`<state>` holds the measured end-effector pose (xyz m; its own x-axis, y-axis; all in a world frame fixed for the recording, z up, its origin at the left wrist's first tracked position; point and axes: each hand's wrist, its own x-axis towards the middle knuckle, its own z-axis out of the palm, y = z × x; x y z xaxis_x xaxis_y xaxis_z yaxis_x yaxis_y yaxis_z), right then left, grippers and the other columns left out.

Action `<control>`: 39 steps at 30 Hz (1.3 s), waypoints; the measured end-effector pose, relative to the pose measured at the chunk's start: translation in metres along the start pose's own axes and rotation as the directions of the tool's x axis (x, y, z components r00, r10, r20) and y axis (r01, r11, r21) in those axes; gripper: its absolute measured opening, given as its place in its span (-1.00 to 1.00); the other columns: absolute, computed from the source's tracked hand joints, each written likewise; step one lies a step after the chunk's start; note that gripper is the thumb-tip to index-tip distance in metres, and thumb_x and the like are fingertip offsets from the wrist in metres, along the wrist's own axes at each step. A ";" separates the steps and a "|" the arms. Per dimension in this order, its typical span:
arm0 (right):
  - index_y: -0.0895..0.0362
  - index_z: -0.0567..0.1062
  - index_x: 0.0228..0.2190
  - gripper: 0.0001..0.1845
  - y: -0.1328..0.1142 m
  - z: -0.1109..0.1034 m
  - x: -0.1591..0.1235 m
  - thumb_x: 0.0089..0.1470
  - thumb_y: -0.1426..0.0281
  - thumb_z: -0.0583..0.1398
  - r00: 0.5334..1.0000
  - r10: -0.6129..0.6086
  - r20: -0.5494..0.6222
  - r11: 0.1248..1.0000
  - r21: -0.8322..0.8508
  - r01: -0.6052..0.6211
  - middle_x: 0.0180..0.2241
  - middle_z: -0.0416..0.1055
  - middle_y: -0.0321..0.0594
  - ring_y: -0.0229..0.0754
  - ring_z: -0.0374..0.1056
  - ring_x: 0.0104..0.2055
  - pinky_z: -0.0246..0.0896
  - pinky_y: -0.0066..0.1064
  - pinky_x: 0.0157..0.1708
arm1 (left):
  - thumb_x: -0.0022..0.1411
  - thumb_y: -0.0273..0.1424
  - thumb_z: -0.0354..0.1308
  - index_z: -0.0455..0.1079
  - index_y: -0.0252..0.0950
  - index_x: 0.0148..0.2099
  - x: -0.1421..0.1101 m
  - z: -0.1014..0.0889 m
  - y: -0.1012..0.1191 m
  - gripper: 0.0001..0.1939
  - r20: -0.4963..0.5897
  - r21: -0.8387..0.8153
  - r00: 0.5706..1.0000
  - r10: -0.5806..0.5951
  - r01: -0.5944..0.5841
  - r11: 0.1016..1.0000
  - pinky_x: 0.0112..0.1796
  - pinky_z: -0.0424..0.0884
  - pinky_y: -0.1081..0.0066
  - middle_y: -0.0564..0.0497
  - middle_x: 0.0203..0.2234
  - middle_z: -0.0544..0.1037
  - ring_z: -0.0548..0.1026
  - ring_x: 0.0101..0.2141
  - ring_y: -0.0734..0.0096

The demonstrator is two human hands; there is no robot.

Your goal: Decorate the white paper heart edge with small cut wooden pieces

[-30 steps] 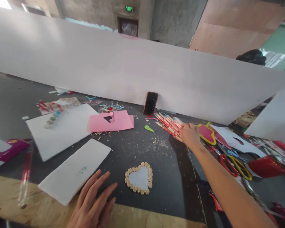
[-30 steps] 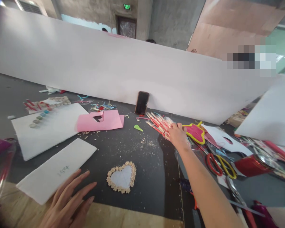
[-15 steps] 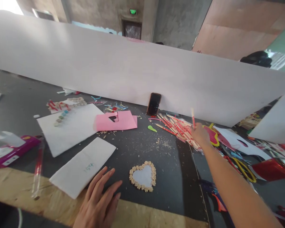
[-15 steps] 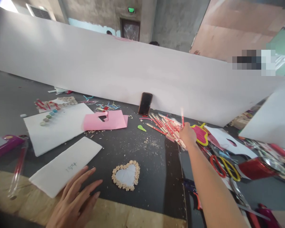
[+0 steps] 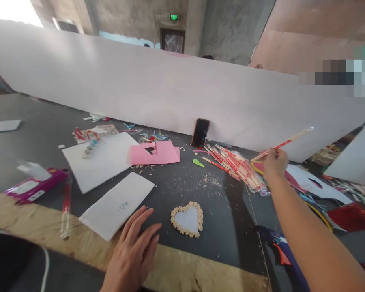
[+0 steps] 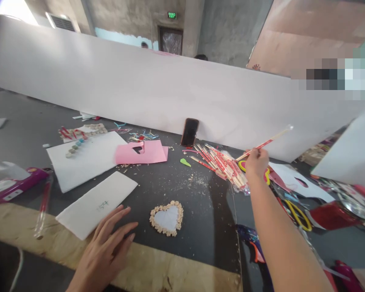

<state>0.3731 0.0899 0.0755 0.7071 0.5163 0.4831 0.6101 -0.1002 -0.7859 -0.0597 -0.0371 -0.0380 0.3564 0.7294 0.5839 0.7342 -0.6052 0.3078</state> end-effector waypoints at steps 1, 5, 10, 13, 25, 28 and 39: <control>0.17 0.16 -0.13 -0.71 -0.007 -0.003 -0.001 0.17 0.31 -0.15 1.000 0.012 -0.016 0.998 0.069 -0.011 -0.44 0.31 -0.22 -0.26 0.26 -0.50 0.11 -0.39 -0.50 | 0.23 -0.52 0.02 0.37 -0.23 -0.09 0.001 0.000 0.001 -0.78 -0.007 -0.004 1.000 -0.002 0.002 1.000 0.02 0.31 0.09 -0.12 0.06 0.28 0.19 0.14 0.09; 0.09 0.13 -0.17 -0.81 -0.043 -0.029 -0.015 0.19 0.32 -0.12 0.997 0.034 -0.065 0.965 0.261 -0.016 -0.57 0.09 -0.47 -0.40 0.00 -0.66 -0.08 -0.46 -0.61 | 0.23 -0.53 0.01 0.35 -0.25 -0.07 0.002 -0.002 0.003 -0.77 -0.036 -0.016 0.999 -0.006 0.005 1.000 0.02 0.31 0.06 -0.15 0.06 0.29 0.18 0.14 0.08; 0.06 0.20 -0.25 -0.90 -0.090 -0.075 -0.060 0.19 0.33 -0.04 0.999 -0.036 -0.017 0.926 0.376 0.040 -0.63 -0.04 -0.54 -0.47 -0.11 -0.69 -0.22 -0.45 -0.61 | 0.23 -0.53 0.02 0.31 -0.28 -0.05 0.001 -0.004 0.001 -0.76 -0.066 -0.104 0.997 0.039 -0.045 0.994 0.02 0.32 0.12 -0.14 -0.04 0.39 0.25 0.10 0.15; 0.05 0.23 -0.31 -0.92 -0.104 -0.106 -0.110 0.17 0.31 0.02 0.989 -0.125 0.082 0.891 0.448 0.075 -0.65 -0.04 -0.53 -0.47 -0.11 -0.69 -0.25 -0.44 -0.62 | 0.22 -0.53 0.05 0.29 -0.29 -0.05 -0.001 -0.007 -0.001 -0.76 -0.161 -0.177 0.985 0.062 -0.090 0.980 0.03 0.31 0.14 -0.11 -0.09 0.43 0.29 0.07 0.18; 0.06 0.46 -0.39 -0.66 -0.078 -0.182 -0.364 0.17 0.20 -0.04 0.474 -0.046 0.879 0.993 -0.013 0.121 -0.48 0.44 -0.29 -0.25 0.32 -0.44 0.14 -0.48 -0.44 | 0.25 -0.27 0.07 0.35 -0.25 -0.09 -0.044 -0.083 0.107 -0.77 0.047 -0.231 0.864 0.501 -0.478 0.847 -0.03 0.33 0.19 -0.05 -0.17 0.53 0.45 -0.08 0.19; 0.07 0.48 -0.42 -0.66 -0.083 -0.180 -0.378 0.15 0.22 -0.02 0.468 -0.075 0.880 0.992 0.017 0.127 -0.46 0.48 -0.29 -0.25 0.35 -0.43 0.14 -0.51 -0.44 | 0.27 -0.18 -0.02 0.35 -0.28 -0.33 -0.051 -0.084 0.113 -0.71 0.401 -0.203 0.812 0.424 -0.373 0.905 -0.40 0.39 0.38 0.04 -0.53 0.52 0.49 -0.50 0.34; 0.08 0.49 -0.42 -0.66 -0.055 -0.198 -0.360 -0.08 0.05 0.22 0.799 0.183 0.573 0.880 0.267 -0.393 -0.65 0.28 -0.34 -0.32 0.18 -0.60 0.08 -0.53 -0.60 | 0.27 -0.44 -0.04 0.42 -0.25 -0.35 -0.040 -0.084 0.109 -0.77 0.562 -0.399 0.817 0.129 0.132 0.907 -0.41 0.23 0.58 0.11 -0.48 0.53 0.45 -0.44 0.53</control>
<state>0.1556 -0.2591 0.0215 0.4715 0.8816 0.0206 0.1634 -0.0644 -0.9844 -0.0426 -0.1591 0.0355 0.7105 0.6974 0.0941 0.4824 -0.5801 0.6563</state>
